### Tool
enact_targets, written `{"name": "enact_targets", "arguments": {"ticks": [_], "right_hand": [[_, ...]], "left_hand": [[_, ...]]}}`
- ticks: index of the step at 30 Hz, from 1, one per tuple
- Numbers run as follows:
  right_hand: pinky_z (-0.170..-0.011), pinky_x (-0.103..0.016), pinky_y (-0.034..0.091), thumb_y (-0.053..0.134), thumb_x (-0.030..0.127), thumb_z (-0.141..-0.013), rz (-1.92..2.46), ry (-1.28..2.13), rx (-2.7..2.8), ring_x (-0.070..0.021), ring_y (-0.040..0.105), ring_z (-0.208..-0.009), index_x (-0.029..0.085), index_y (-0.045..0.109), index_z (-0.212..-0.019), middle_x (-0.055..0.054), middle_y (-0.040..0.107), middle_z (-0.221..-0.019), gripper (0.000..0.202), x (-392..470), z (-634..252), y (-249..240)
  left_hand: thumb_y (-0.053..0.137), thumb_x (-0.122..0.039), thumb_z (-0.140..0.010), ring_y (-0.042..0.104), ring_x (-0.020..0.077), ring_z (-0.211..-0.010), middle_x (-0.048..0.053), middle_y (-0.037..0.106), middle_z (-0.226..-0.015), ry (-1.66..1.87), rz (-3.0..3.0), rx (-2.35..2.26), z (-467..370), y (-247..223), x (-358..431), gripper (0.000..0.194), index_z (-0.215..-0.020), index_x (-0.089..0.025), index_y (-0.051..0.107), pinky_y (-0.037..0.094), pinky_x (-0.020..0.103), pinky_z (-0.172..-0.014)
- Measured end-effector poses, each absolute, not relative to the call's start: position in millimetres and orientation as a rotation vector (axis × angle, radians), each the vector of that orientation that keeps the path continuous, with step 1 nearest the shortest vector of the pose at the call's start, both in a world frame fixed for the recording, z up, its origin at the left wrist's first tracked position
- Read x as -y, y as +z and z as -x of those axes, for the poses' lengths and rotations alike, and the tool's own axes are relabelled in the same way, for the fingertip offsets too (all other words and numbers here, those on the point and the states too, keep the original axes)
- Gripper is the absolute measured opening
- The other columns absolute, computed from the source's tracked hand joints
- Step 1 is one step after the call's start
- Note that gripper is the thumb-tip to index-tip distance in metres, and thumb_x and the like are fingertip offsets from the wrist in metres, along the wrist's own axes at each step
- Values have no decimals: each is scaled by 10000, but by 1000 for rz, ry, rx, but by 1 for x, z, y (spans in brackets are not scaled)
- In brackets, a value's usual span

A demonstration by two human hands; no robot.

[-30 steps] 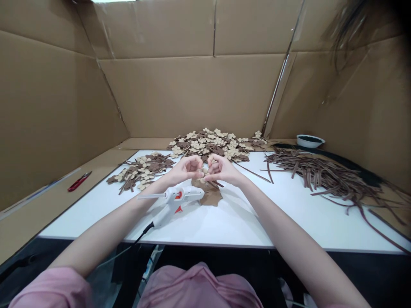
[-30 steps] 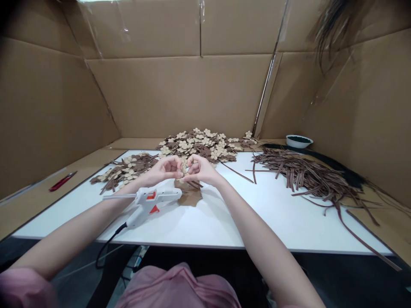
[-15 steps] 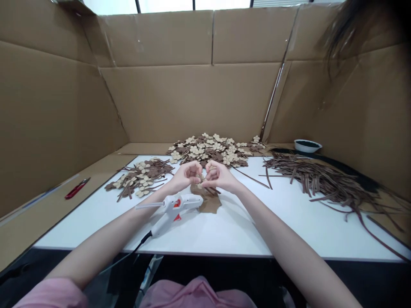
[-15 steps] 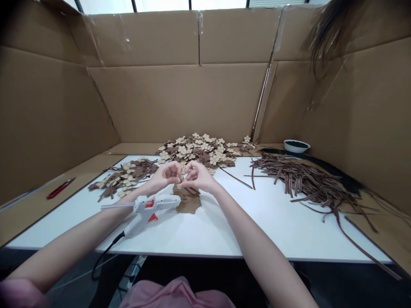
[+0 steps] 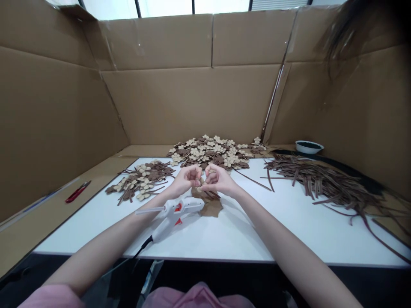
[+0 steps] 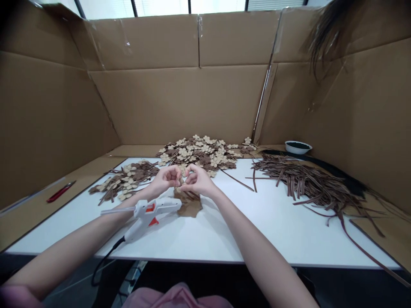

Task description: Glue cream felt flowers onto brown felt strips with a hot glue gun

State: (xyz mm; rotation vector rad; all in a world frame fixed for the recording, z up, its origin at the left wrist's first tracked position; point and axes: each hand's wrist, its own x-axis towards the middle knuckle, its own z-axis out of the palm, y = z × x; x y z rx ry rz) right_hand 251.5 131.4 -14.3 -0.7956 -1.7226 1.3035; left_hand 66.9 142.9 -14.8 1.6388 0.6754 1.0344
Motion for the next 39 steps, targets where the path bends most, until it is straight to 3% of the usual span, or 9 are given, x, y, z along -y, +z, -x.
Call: {"name": "enact_targets", "arguments": {"ticks": [6, 11, 16, 24, 39], "right_hand": [[-555, -225, 457, 908, 320, -458, 801, 1313, 1706, -130, 613, -586, 223, 444, -818, 51, 613, -626, 596, -134, -255, -15], [-567, -229, 468, 914, 318, -451, 795, 1310, 1687, -132, 627, -603, 223, 453, -830, 50, 618, -651, 605, -140, -261, -18], [-576, -240, 475, 914, 352, -439, 812, 1314, 1693, -145, 646, -618, 220, 448, -827, 41, 633, -660, 621, -138, -262, -16], [-545, -233, 447, 893, 354, -509, 772, 1342, 1728, -143, 638, -586, 220, 436, -837, 51, 625, -618, 579, -134, -263, -9], [-541, -230, 446, 885, 319, -513, 794, 1362, 1693, -140, 631, -586, 216, 434, -833, 45, 634, -630, 563, -133, -265, -6]], "left_hand": [[766, -182, -632, 498, 82, -588, -29, 537, -679, 1056, -1694, -648, -64, -18, -145, 269, -750, -146, 527, 361, 185, -545], [733, -312, -752, 579, 133, -744, 32, 617, -842, 1039, -1915, -682, -58, -13, -143, 250, -892, -145, 609, 444, 231, -680], [688, -317, -790, 596, 158, -816, 51, 655, -887, 1028, -2072, -749, -55, -7, -138, 176, -852, -154, 665, 468, 258, -757], [710, -208, -736, 607, 166, -848, 44, 651, -843, 1082, -2008, -676, -55, -3, -135, 98, -719, -144, 637, 470, 273, -793], [752, -238, -720, 601, 187, -920, 68, 633, -903, 1084, -1912, -596, -49, -2, -138, 164, -708, -130, 629, 464, 299, -830]]}}
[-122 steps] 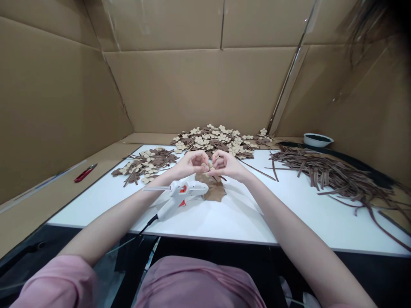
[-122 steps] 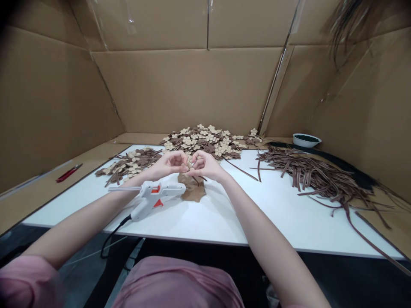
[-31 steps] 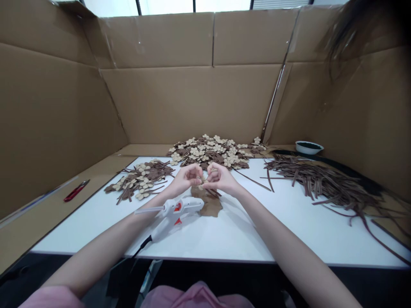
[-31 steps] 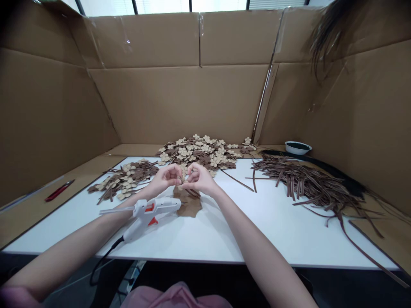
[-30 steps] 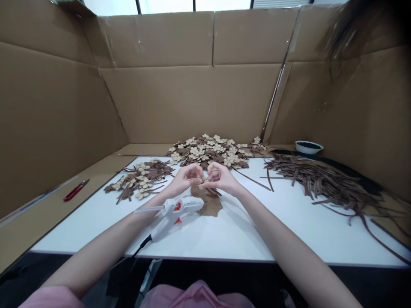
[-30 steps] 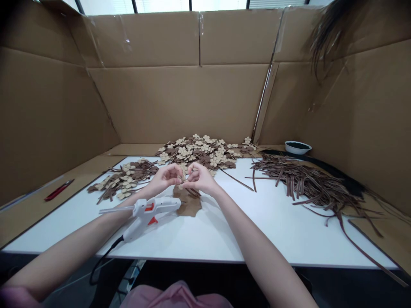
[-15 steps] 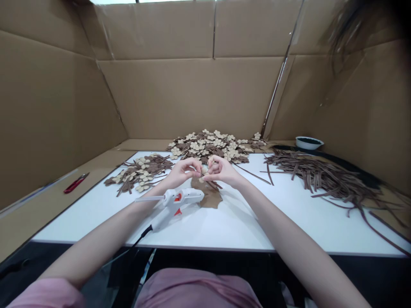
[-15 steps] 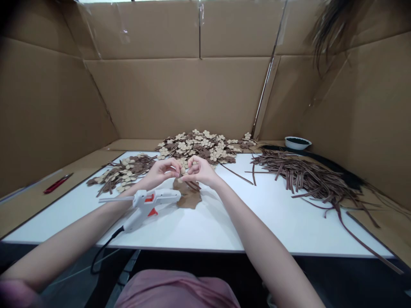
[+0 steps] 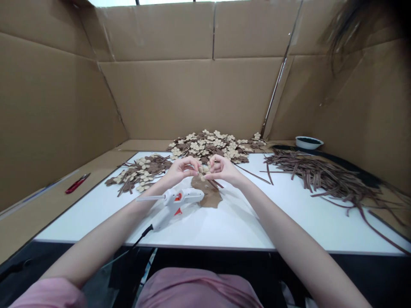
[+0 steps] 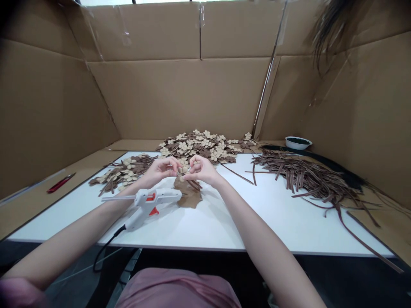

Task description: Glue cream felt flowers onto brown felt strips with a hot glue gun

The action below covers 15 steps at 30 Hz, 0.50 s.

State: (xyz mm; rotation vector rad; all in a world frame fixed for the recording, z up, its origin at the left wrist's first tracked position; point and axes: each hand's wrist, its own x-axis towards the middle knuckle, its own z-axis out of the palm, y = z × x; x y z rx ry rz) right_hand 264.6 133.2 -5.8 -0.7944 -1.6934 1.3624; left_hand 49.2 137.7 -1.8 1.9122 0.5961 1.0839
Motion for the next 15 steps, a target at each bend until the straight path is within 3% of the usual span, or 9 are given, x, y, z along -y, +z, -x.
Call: {"name": "enact_targets", "arguments": {"ticks": [7, 15], "right_hand": [[-535, -229, 439, 876, 277, -530, 828, 1325, 1659, -142, 630, -560, 216, 433, -818, 41, 654, -605, 532, -134, -266, -7], [-537, -240, 446, 875, 285, -529, 839, 1307, 1651, -156, 643, -564, 218, 440, -814, 33, 668, -611, 524, -135, -266, -9]], "left_hand": [[784, -236, -704, 598, 167, -889, 59, 624, -903, 1196, -1864, -575, -46, -2, -139, 199, -706, -127, 618, 470, 279, -799], [769, -231, -742, 663, 182, -863, 87, 714, -903, 1123, -1730, -550, -50, -4, -134, 207, -761, -126, 592, 495, 308, -798]]}}
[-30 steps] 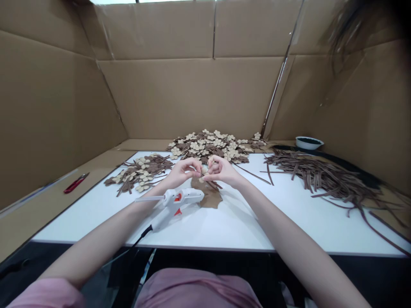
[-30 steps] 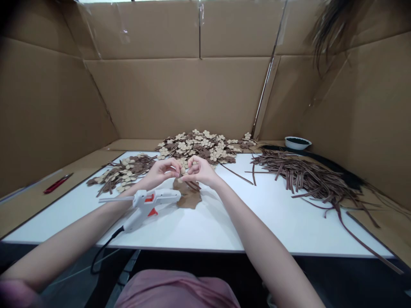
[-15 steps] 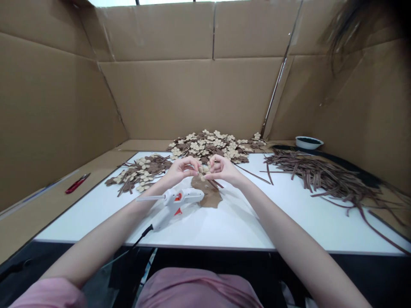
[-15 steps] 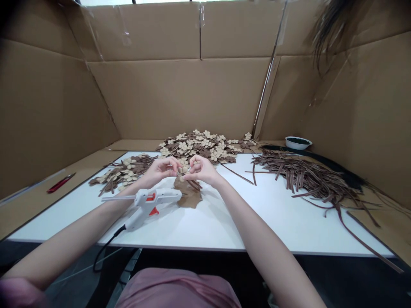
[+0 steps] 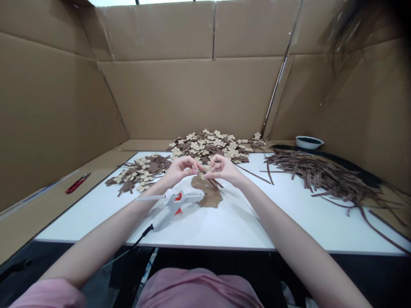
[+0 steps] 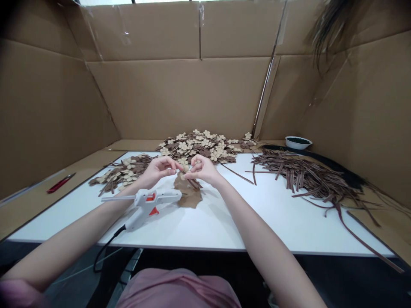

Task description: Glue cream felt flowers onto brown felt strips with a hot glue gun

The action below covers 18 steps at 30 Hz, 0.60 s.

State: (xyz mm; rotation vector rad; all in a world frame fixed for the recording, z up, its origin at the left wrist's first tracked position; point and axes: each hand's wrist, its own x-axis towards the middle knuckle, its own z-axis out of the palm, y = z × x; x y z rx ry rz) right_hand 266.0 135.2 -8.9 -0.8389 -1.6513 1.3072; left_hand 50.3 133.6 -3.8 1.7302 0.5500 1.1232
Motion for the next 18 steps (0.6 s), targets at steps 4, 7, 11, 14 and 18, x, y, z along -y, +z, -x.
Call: {"name": "enact_targets", "arguments": {"ticks": [4, 7, 11, 14, 18], "right_hand": [[-552, -251, 463, 872, 287, -537, 843, 1303, 1657, -173, 663, -602, 219, 448, -822, 22, 677, -634, 515, -136, -266, -9], [-554, -253, 466, 875, 292, -534, 835, 1297, 1657, -170, 662, -599, 219, 453, -825, 26, 673, -634, 517, -137, -267, -10], [-552, -249, 463, 886, 299, -515, 829, 1286, 1663, -163, 655, -590, 217, 455, -819, 29, 668, -631, 533, -138, -267, -11], [-554, -250, 464, 887, 303, -507, 860, 1276, 1661, -162, 652, -589, 217, 448, -814, 29, 663, -629, 543, -136, -267, -9], [-556, -250, 466, 889, 309, -495, 872, 1273, 1652, -162, 652, -592, 218, 441, -806, 40, 641, -614, 553, -133, -267, -7]], "left_hand": [[763, -236, -754, 679, 181, -849, 87, 725, -895, 1108, -1690, -544, -50, -5, -133, 212, -780, -124, 585, 506, 312, -801], [767, -235, -752, 685, 176, -832, 85, 729, -887, 1095, -1678, -550, -50, -5, -134, 221, -791, -125, 579, 510, 304, -792], [767, -248, -754, 689, 177, -822, 88, 731, -887, 1073, -1653, -558, -50, -5, -134, 235, -799, -126, 571, 519, 298, -772], [770, -254, -752, 691, 178, -821, 89, 730, -887, 1052, -1646, -558, -49, -6, -134, 243, -799, -126, 569, 523, 297, -766], [769, -267, -753, 692, 183, -810, 87, 729, -870, 1039, -1633, -562, -49, -6, -134, 249, -805, -129, 568, 527, 304, -757]]}}
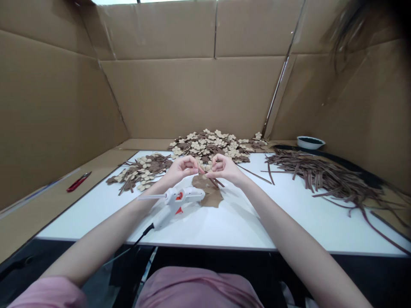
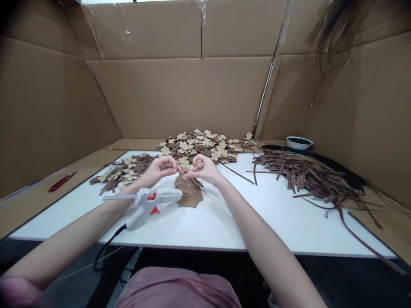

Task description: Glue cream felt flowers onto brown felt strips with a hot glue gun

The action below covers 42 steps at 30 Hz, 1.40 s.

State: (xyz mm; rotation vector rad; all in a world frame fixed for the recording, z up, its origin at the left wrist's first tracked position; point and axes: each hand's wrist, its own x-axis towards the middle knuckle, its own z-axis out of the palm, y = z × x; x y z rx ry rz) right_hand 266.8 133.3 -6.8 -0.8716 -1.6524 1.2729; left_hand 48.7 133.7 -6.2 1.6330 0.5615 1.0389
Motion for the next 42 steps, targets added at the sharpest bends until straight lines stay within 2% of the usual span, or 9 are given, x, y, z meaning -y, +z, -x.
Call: {"name": "enact_targets", "arguments": {"ticks": [7, 14, 18, 23, 28, 33, 38, 42], "right_hand": [[-574, -261, 478, 873, 303, -523, 851, 1269, 1647, -171, 660, -608, 217, 442, -813, 31, 653, -619, 526, -137, -269, -10], [-592, -266, 488, 891, 317, -486, 888, 1202, 1632, -163, 656, -605, 211, 457, -799, 37, 641, -612, 546, -141, -271, -11], [-609, -284, 504, 896, 343, -466, 929, 1177, 1612, -179, 668, -623, 213, 460, -793, 33, 642, -612, 560, -141, -271, -11], [-614, -303, 513, 899, 363, -447, 964, 1166, 1599, -201, 683, -627, 218, 453, -794, 27, 655, -608, 583, -141, -272, -10], [-631, -301, 511, 891, 341, -475, 944, 1185, 1595, -195, 688, -630, 216, 452, -803, 20, 673, -618, 562, -142, -273, -11], [-622, -287, 498, 886, 350, -491, 943, 1162, 1606, -188, 680, -633, 213, 451, -807, 19, 666, -617, 555, -143, -274, -11], [-571, -271, 471, 877, 395, -512, 921, 1096, 1585, -180, 657, -604, 222, 446, -823, 39, 627, -615, 558, -143, -279, -7], [-577, -265, 462, 876, 402, -520, 891, 1083, 1575, -180, 658, -621, 223, 442, -818, 45, 607, -610, 557, -143, -279, -5]], "left_hand": [[765, -297, -758, 684, 181, -808, 75, 711, -825, 997, -1689, -580, -48, -4, -133, 258, -814, -129, 577, 512, 302, -774], [776, -305, -738, 635, 160, -799, 59, 674, -826, 1028, -1749, -590, -46, -7, -138, 249, -773, -130, 602, 483, 296, -786], [796, -301, -701, 594, 164, -863, 59, 626, -890, 1099, -1822, -582, -42, -6, -140, 241, -721, -131, 627, 464, 275, -788], [790, -291, -707, 572, 208, -1038, 99, 620, -1075, 1148, -1809, -584, -38, -7, -142, 237, -729, -137, 610, 461, 283, -829], [762, -288, -755, 649, 236, -1009, 141, 684, -1122, 1029, -1670, -514, -40, -7, -138, 266, -783, -140, 543, 470, 339, -848], [749, -301, -779, 675, 237, -999, 153, 723, -1030, 902, -1641, -516, -43, -5, -136, 272, -813, -138, 534, 474, 343, -871], [771, -319, -749, 689, 205, -938, 122, 735, -940, 789, -1669, -651, -40, -14, -145, 291, -824, -135, 559, 480, 306, -851], [779, -339, -718, 679, 178, -815, 88, 712, -855, 756, -1710, -770, -40, -23, -151, 299, -829, -125, 602, 494, 275, -752]]}}
